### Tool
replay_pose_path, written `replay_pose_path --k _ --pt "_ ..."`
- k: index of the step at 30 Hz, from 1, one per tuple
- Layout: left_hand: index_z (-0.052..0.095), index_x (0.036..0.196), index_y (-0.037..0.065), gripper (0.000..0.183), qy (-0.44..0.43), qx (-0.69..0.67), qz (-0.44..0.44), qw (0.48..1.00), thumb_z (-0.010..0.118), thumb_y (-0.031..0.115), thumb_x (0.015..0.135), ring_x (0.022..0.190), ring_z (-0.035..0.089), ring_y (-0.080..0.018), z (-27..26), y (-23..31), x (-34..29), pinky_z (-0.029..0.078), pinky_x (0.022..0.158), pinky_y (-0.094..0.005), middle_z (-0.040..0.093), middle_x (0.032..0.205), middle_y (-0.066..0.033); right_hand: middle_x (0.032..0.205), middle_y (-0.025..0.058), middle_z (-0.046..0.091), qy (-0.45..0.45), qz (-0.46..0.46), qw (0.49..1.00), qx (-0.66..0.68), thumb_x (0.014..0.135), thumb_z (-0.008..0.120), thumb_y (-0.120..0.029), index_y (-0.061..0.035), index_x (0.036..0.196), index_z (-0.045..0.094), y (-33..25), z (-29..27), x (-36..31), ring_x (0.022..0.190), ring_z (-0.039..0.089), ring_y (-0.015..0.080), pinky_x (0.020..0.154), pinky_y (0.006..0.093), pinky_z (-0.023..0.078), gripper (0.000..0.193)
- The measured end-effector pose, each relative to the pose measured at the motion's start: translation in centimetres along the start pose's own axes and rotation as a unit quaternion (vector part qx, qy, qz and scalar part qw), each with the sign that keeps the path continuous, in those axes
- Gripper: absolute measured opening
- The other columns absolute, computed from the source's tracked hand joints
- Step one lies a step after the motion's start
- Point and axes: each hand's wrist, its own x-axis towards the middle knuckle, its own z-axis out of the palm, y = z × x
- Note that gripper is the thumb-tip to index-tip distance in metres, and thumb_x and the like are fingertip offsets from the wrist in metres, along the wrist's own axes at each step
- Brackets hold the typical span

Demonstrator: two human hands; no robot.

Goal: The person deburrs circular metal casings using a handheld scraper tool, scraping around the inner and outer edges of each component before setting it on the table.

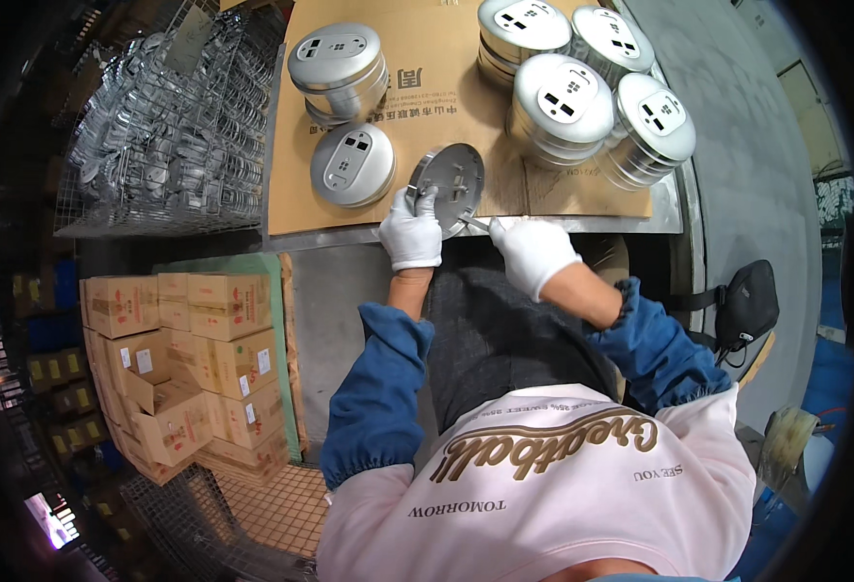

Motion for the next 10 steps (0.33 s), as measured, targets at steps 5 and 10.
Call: replay_pose_path --k 5,10 --pt "0.059 0.091 0.001 0.023 0.022 0.008 -0.063 0.998 0.066 0.021 0.082 0.072 0.064 -0.0279 0.3 -0.2 -0.4 0.048 0.064 -0.035 0.066 0.079 -0.0158 0.073 0.0138 0.059 0.077 0.032 0.996 0.011 0.077 0.051 -0.009 -0.0067 0.126 0.044 0.3 6.0 -2.3 0.063 0.062 0.0296 0.054 0.0425 0.049 0.049" --pt "0.06 0.094 0.004 0.026 0.022 0.048 -0.079 0.995 0.067 0.025 0.081 0.077 0.066 -0.0267 0.1 0.7 -0.9 0.048 0.066 -0.0373 0.067 0.082 -0.0152 0.08 0.009 0.059 0.073 0.002 0.996 0.053 0.079 0.054 -0.014 -0.0126 0.132 0.041 2.3 5.7 -2.0 0.061 0.061 0.0296 0.054 0.0424 0.049 0.054"
